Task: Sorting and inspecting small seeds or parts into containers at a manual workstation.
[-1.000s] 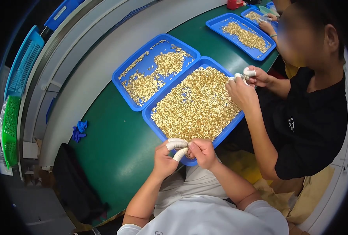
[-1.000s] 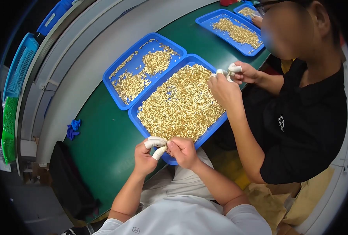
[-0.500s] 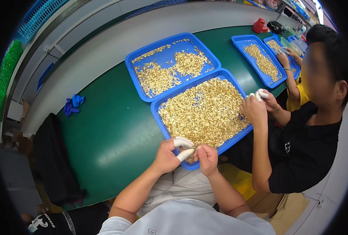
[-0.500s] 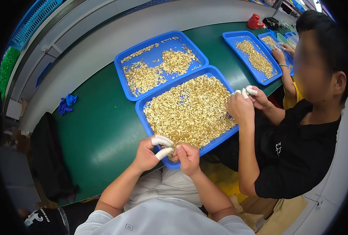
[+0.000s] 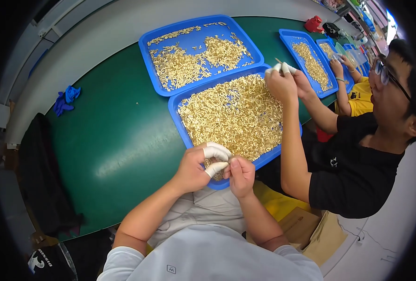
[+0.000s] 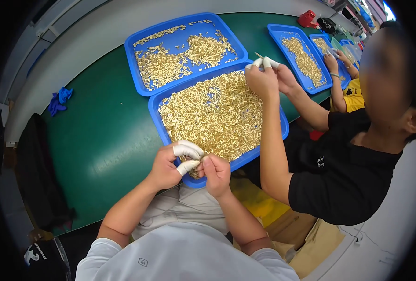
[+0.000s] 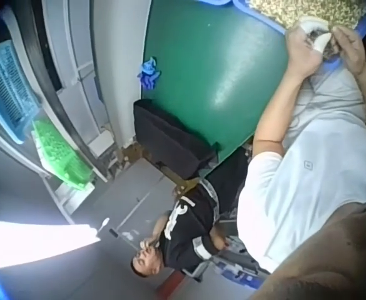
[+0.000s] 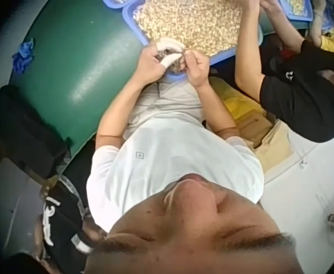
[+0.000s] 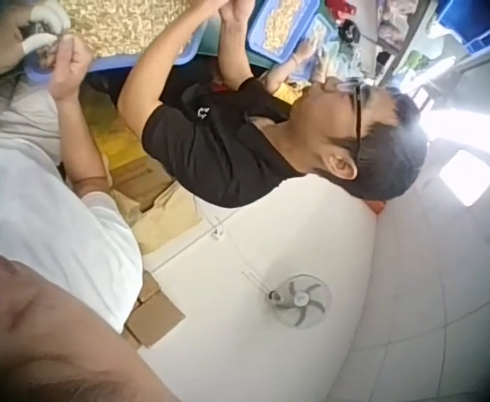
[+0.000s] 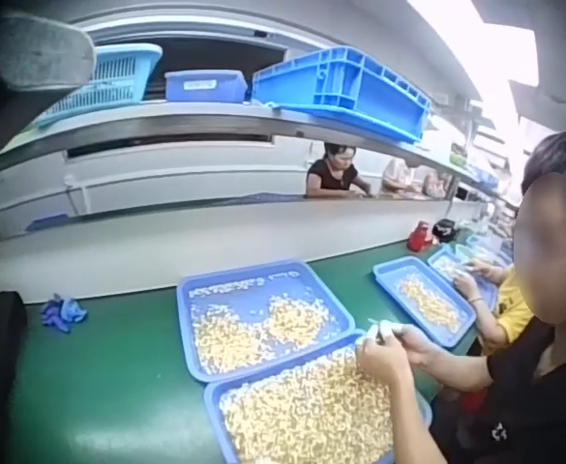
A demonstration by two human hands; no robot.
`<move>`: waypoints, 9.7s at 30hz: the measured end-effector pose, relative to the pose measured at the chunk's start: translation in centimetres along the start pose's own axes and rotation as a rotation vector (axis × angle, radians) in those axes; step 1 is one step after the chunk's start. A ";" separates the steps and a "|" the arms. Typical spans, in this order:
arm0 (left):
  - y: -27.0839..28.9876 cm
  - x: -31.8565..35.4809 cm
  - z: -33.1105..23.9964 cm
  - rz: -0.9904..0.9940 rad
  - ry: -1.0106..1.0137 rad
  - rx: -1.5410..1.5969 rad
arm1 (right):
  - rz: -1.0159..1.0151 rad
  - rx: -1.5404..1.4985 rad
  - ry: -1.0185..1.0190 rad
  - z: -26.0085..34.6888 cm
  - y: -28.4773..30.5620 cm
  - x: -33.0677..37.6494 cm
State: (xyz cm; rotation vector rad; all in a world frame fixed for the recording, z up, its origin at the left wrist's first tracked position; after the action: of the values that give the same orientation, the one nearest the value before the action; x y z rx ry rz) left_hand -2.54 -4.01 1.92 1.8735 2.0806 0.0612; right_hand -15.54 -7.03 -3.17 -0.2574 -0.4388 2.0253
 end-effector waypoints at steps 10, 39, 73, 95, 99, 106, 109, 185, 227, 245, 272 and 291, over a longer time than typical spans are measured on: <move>-0.3 0.6 1.0 0.014 0.093 0.101 | -0.007 0.047 0.054 -0.3 0.5 0.2; 0.8 0.1 2.2 -0.025 0.057 0.092 | 0.028 0.299 0.117 1.5 -0.2 0.0; 0.1 0.3 0.7 -0.060 -0.011 -0.086 | 0.025 0.283 0.202 2.1 0.4 0.0; -0.2 0.0 0.1 0.015 -0.066 -0.030 | 0.037 0.332 0.196 2.2 0.0 0.0; 1.0 -0.3 1.1 -0.061 0.003 -0.060 | -0.054 0.229 0.163 1.8 1.0 0.1; 1.2 -0.4 1.0 -0.058 -0.007 -0.102 | 0.001 0.299 0.196 2.3 0.1 0.0; -0.2 -0.4 0.5 0.036 -0.048 -0.041 | -0.001 0.326 0.191 2.2 0.2 0.0; -0.3 -3.0 4.0 0.155 0.135 0.236 | -0.169 0.227 0.170 2.0 2.4 -0.3; -0.7 -2.8 4.5 0.148 0.291 0.273 | -0.130 0.260 0.155 2.3 1.6 -0.6; 0.1 -3.5 0.8 0.185 -0.156 -0.345 | -0.057 0.350 0.222 2.8 1.1 -0.7; -0.6 -2.6 3.5 0.089 0.218 0.396 | -0.161 0.159 0.183 2.5 2.2 -0.3; 0.0 -1.8 4.3 -0.019 0.310 0.375 | -0.135 0.142 0.195 2.6 2.1 -0.3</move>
State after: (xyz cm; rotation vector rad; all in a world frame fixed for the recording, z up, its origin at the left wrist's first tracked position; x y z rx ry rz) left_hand -1.25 -6.61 -1.69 2.1753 2.4561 -0.0513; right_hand -18.03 -8.74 -1.72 -0.3252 -0.1845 1.8682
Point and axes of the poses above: each hand's wrist, its own x-axis away from the middle knuckle, its own y-axis out of the back of the hand, z = x × y, the point moved 9 cm from there along -x, towards the middle knuckle, and after that the axes turned 11 degrees about -x, right-handed, at the moved point
